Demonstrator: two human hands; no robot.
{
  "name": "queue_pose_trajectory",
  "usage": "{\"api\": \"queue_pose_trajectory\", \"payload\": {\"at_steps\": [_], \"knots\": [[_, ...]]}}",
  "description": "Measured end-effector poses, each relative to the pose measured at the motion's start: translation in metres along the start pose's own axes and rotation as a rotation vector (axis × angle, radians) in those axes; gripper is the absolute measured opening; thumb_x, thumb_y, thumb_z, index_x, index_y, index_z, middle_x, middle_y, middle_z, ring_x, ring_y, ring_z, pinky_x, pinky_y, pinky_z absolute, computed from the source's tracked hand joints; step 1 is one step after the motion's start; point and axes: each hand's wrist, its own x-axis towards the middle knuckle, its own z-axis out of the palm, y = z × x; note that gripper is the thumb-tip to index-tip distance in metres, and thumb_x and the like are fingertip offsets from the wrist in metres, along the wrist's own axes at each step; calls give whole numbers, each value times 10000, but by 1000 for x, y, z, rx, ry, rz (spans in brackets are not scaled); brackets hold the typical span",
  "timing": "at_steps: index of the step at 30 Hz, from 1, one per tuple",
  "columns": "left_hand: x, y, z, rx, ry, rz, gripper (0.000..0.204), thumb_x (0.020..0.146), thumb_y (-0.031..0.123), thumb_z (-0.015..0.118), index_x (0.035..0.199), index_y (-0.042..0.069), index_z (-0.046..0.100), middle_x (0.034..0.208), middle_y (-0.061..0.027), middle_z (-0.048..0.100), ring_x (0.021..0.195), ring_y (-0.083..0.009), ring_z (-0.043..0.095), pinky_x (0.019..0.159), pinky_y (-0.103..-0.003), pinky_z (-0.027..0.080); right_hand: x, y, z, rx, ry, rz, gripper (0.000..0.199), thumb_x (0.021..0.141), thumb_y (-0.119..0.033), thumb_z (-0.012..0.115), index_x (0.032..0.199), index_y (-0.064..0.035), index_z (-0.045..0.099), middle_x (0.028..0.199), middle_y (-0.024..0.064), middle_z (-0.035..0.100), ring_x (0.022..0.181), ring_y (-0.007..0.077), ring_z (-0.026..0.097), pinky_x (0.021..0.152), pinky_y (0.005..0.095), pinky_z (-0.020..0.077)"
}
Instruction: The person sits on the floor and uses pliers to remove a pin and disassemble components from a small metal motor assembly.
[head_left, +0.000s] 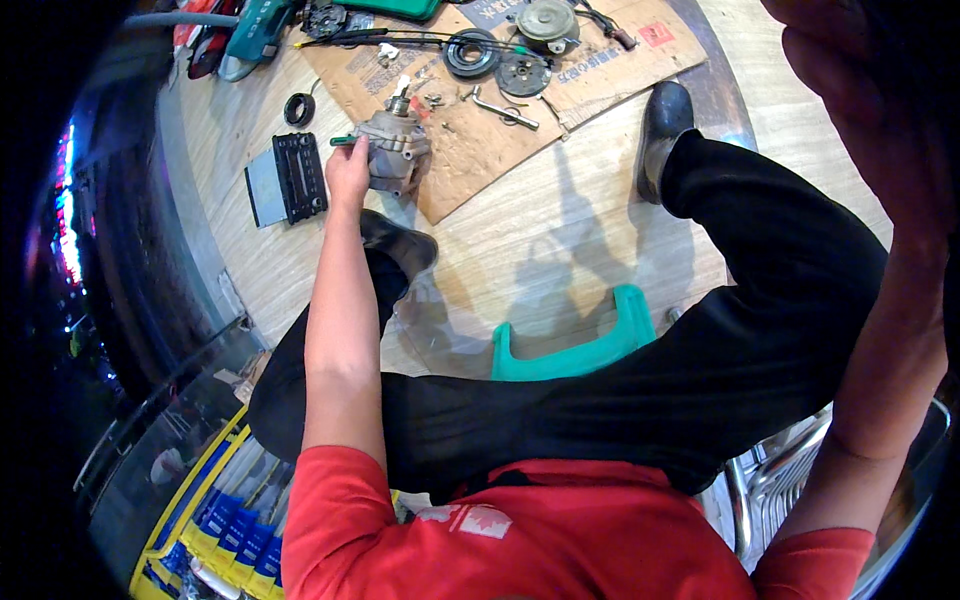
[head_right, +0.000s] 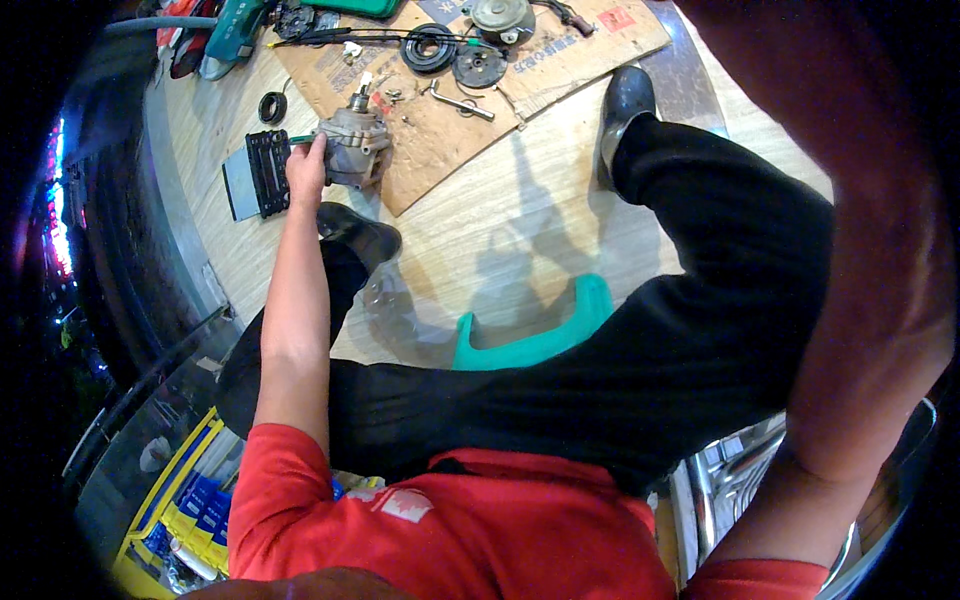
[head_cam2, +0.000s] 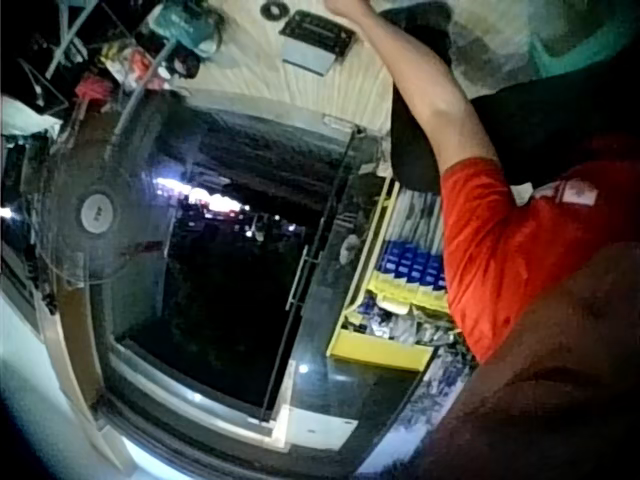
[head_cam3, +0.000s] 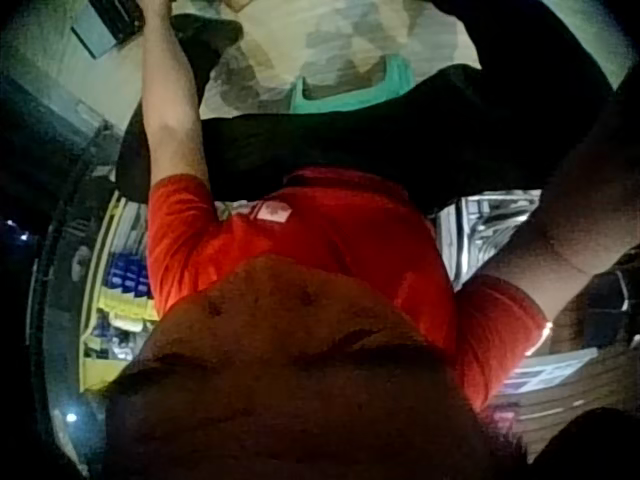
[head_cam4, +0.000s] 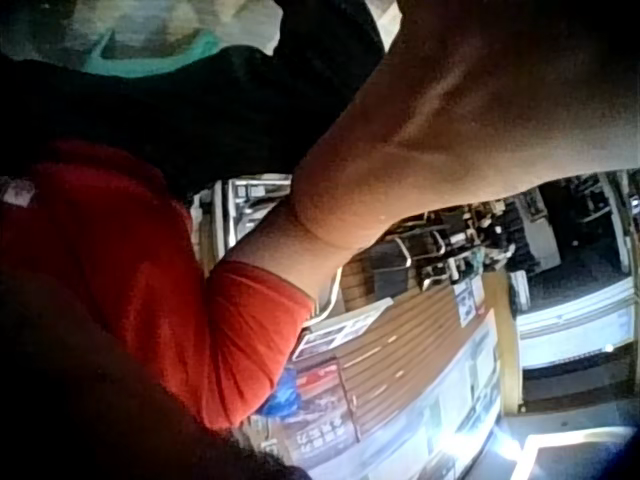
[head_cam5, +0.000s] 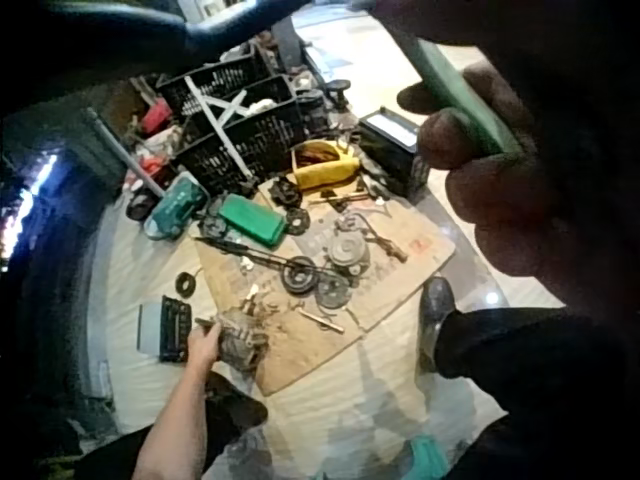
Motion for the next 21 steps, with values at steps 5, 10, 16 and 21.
{"api": "queue_pose_trajectory", "payload": {"at_steps": [5, 10, 16, 21], "knots": [[-12, -41, 27, 71, 9, 225, 507, 849, 231, 730, 1241, -57, 587, 1203, -208, 656, 1105, -265, 645, 980, -344, 476, 0, 4, -4, 1, 17, 7, 463, 869, -292, 675, 1143, 30, 487, 774, 39, 514, 554, 86, 468, 458, 213, 375], [-40, -29, 48, 624, 38, 426, 919, 725, 345, 821, 1427, -50, 380, 1489, -292, 353, 1417, -426, 298, 1164, -497, 252, 0, 6, -3, 12, 20, 15, 467, 878, -294, 665, 1157, 33, 485, 783, 37, 513, 556, 81, 462, 454, 209, 369], [-45, -8, 62, 814, -24, 144, 1204, 686, 506, 837, 1528, -14, 151, 1580, -291, 125, 1467, -460, 121, 1179, -575, 132, 5, 4, -9, 20, 20, 14, 472, 888, -296, 654, 1174, 37, 482, 794, 36, 512, 558, 75, 455, 450, 204, 361], [-35, 7, 68, 835, 7, 57, 1226, 690, 551, 823, 1543, 13, 123, 1567, -301, 129, 1455, -481, 121, 1155, -625, 128, 8, 5, -9, 21, 29, 24, 476, 897, -298, 645, 1188, 40, 480, 803, 34, 512, 560, 70, 448, 446, 199, 355]]}}
